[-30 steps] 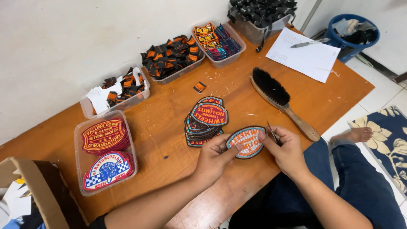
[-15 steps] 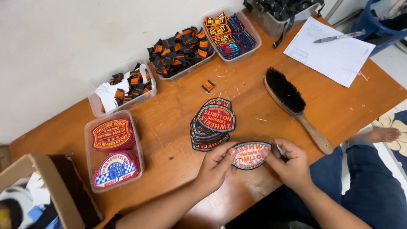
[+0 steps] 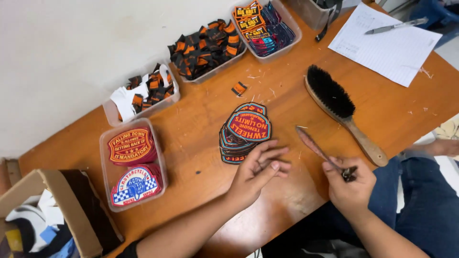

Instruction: Using a small trimming tool to clean excess threads and finishing the edges of embroidered patches at a workspace.

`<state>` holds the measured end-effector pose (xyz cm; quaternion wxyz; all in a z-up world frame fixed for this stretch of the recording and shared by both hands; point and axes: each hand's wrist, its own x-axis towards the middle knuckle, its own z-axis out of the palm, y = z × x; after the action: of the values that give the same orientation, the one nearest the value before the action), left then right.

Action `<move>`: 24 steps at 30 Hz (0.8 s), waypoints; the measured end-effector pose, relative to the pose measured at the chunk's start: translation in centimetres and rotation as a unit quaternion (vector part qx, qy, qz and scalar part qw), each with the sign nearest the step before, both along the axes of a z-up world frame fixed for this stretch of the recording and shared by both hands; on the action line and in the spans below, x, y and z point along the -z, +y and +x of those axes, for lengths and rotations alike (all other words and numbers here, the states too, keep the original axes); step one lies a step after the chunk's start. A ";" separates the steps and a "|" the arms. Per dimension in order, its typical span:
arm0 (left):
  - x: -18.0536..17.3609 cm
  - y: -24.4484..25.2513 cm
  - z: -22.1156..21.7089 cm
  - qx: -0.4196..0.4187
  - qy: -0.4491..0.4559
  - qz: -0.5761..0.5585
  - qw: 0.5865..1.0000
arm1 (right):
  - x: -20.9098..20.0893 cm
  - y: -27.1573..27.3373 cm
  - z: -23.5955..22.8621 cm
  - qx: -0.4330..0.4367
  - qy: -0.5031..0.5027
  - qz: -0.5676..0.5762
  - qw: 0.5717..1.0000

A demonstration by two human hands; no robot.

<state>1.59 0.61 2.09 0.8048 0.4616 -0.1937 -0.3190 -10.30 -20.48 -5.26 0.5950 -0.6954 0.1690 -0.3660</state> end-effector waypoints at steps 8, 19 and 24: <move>-0.7 0.4 -0.6 0.083 -0.123 0.008 0.989 | -7.3 3.0 3.1 -0.278 -0.070 -0.375 0.881; 1.6 -0.6 -0.4 0.065 0.026 0.006 0.998 | -2.5 -0.5 3.8 -0.222 0.012 0.042 0.974; 2.9 -1.0 -0.1 0.080 0.049 -0.011 0.995 | -1.8 -0.3 3.1 -0.199 0.056 0.003 0.978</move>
<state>1.50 -0.40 -0.78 0.7901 0.4194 -0.1938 -0.4027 -7.24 -20.75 -3.48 0.6477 -0.7325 0.0615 -0.2003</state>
